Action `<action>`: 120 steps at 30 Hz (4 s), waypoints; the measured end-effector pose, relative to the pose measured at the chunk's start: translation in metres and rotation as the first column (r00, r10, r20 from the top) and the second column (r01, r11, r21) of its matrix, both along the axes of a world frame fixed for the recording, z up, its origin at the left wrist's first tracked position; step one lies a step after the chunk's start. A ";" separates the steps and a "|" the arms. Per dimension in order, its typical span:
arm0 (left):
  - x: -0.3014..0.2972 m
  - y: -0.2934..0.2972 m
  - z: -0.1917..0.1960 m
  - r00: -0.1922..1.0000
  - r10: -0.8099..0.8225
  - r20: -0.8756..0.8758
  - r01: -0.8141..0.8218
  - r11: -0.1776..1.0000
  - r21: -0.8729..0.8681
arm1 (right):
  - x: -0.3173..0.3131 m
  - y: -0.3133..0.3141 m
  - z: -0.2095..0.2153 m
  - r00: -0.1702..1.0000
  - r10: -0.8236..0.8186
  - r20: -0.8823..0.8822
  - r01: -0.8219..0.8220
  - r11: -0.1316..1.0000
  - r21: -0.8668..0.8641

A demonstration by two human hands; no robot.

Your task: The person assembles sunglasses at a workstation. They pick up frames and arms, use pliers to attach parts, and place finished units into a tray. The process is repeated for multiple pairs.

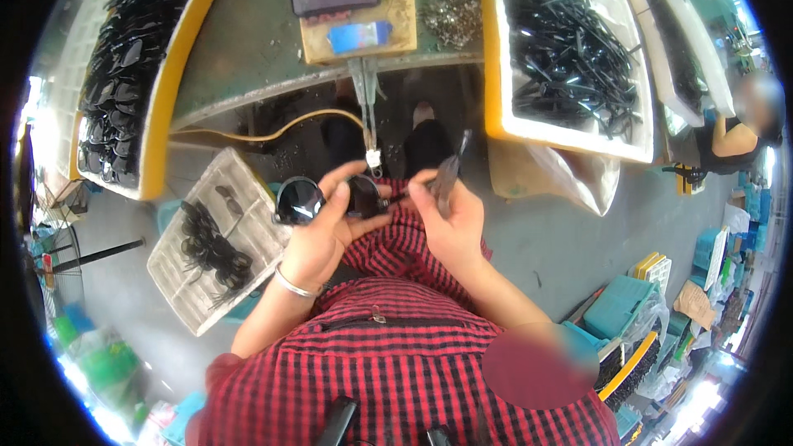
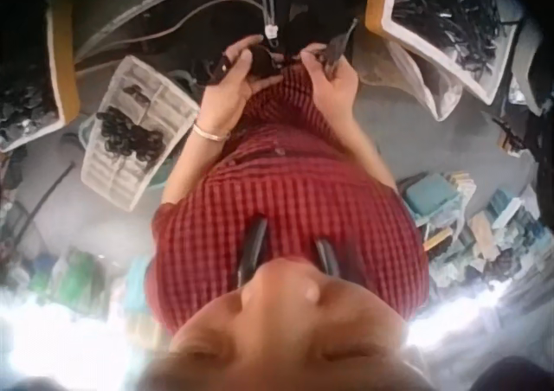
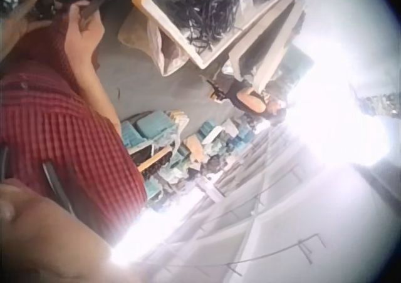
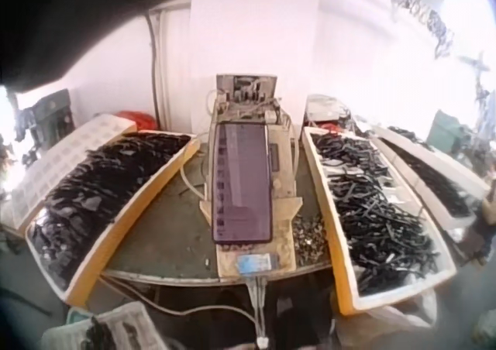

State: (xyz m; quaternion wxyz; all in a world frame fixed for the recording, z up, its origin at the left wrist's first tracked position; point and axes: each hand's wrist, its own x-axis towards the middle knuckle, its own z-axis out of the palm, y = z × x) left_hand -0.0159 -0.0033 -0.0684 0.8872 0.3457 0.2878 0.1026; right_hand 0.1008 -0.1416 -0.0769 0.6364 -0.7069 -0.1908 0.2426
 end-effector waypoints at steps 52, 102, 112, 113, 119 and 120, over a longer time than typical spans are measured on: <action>0.020 0.024 0.008 0.992 0.037 0.124 -0.044 0.998 0.053 | 0.004 0.024 -0.001 0.989 -0.055 -0.137 0.092 0.954 0.285; -0.019 -0.002 0.049 0.961 -0.084 0.263 0.069 0.995 0.068 | -0.006 -0.018 0.058 0.962 0.086 -0.261 0.021 0.924 0.381; 0.037 -0.002 0.084 0.885 0.038 0.464 -0.123 0.980 0.155 | 0.042 -0.008 0.102 0.919 -0.104 -0.379 0.282 0.847 0.451; 0.035 0.004 0.080 0.856 0.053 0.515 -0.174 0.967 0.189 | 0.049 -0.014 0.100 0.919 -0.147 -0.366 0.321 0.817 0.479; 0.004 0.036 0.081 0.887 0.285 0.363 -0.386 0.890 0.244 | 0.156 -0.065 0.086 0.853 -0.452 -0.261 0.506 0.838 0.202; 0.005 0.033 0.082 0.902 0.255 0.348 -0.349 0.905 0.242 | 0.165 -0.070 0.088 0.840 -0.481 -0.251 0.524 0.840 0.141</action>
